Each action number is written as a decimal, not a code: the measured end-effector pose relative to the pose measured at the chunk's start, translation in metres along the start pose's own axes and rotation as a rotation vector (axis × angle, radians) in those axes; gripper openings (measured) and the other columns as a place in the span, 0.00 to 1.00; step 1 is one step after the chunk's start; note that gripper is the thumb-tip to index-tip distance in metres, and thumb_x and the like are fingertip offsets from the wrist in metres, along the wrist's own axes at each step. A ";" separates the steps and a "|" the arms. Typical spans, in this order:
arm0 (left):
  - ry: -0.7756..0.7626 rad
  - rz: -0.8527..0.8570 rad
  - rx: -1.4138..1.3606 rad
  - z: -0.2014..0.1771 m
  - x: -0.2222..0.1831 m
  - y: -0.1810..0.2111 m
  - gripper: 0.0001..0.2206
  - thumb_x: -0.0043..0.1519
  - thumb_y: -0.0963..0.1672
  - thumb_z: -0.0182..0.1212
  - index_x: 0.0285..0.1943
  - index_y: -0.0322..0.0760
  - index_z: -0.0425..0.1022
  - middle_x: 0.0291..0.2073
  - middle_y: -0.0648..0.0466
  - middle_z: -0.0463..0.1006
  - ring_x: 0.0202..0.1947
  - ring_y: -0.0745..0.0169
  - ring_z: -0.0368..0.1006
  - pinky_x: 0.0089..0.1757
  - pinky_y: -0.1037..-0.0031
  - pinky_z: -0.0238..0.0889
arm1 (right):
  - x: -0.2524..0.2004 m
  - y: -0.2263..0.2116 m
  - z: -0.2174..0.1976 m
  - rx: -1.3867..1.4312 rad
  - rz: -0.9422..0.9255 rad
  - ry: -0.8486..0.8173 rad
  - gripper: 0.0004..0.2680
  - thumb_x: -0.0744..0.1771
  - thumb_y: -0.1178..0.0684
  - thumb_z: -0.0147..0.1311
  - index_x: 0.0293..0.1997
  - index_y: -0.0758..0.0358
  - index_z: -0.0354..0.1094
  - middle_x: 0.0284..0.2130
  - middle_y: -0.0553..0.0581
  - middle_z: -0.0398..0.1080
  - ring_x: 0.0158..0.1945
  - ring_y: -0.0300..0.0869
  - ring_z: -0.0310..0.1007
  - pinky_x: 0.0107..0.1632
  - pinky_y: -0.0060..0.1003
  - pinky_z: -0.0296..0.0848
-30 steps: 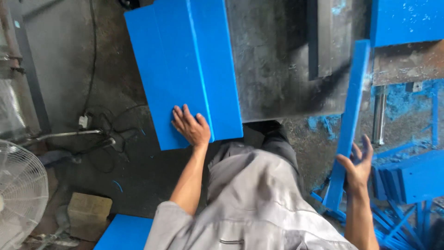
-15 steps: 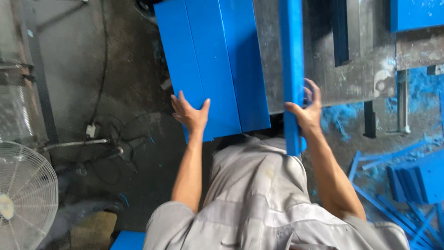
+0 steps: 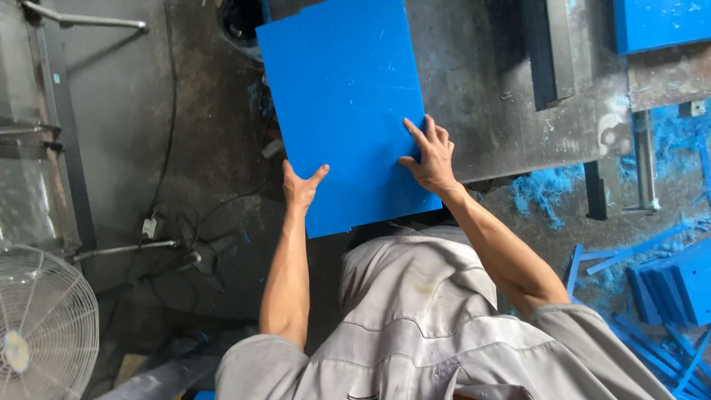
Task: Cutting and trimming blue plastic foam blocks using a table saw and a hand tool in a manufacturing setting.
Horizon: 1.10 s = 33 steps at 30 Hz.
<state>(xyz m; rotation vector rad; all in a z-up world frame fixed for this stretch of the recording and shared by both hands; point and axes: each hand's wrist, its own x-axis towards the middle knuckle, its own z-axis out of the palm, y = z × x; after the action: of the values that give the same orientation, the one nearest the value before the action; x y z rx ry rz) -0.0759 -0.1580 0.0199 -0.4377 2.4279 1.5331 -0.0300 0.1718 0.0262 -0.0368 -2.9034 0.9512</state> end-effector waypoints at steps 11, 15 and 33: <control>0.072 0.116 0.129 0.010 -0.002 -0.008 0.39 0.54 0.54 0.74 0.68 0.28 0.60 0.55 0.38 0.76 0.54 0.42 0.76 0.51 0.58 0.71 | -0.020 0.018 -0.029 0.322 -0.054 -0.091 0.33 0.62 0.49 0.67 0.76 0.46 0.50 0.73 0.76 0.48 0.70 0.67 0.54 0.67 0.57 0.60; 0.266 0.070 0.353 0.019 -0.008 -0.017 0.30 0.66 0.56 0.60 0.68 0.33 0.61 0.54 0.40 0.77 0.51 0.40 0.78 0.48 0.56 0.73 | -0.075 0.050 -0.065 0.615 0.503 -0.158 0.23 0.66 0.47 0.60 0.71 0.46 0.59 0.56 0.63 0.74 0.58 0.46 0.76 0.58 0.41 0.75; 0.601 -0.001 0.774 0.130 -0.054 -0.004 0.28 0.70 0.50 0.48 0.78 0.36 0.51 0.75 0.24 0.45 0.76 0.25 0.36 0.64 0.30 0.30 | -0.436 0.326 -0.050 0.378 1.502 -0.196 0.18 0.66 0.43 0.59 0.61 0.53 0.75 0.40 0.62 0.82 0.36 0.48 0.78 0.36 0.43 0.76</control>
<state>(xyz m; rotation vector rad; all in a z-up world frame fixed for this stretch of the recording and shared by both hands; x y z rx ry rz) -0.0195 -0.0350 -0.0195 -0.7940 3.1830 0.3658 0.4073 0.4422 -0.1588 -2.3450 -2.3483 1.5705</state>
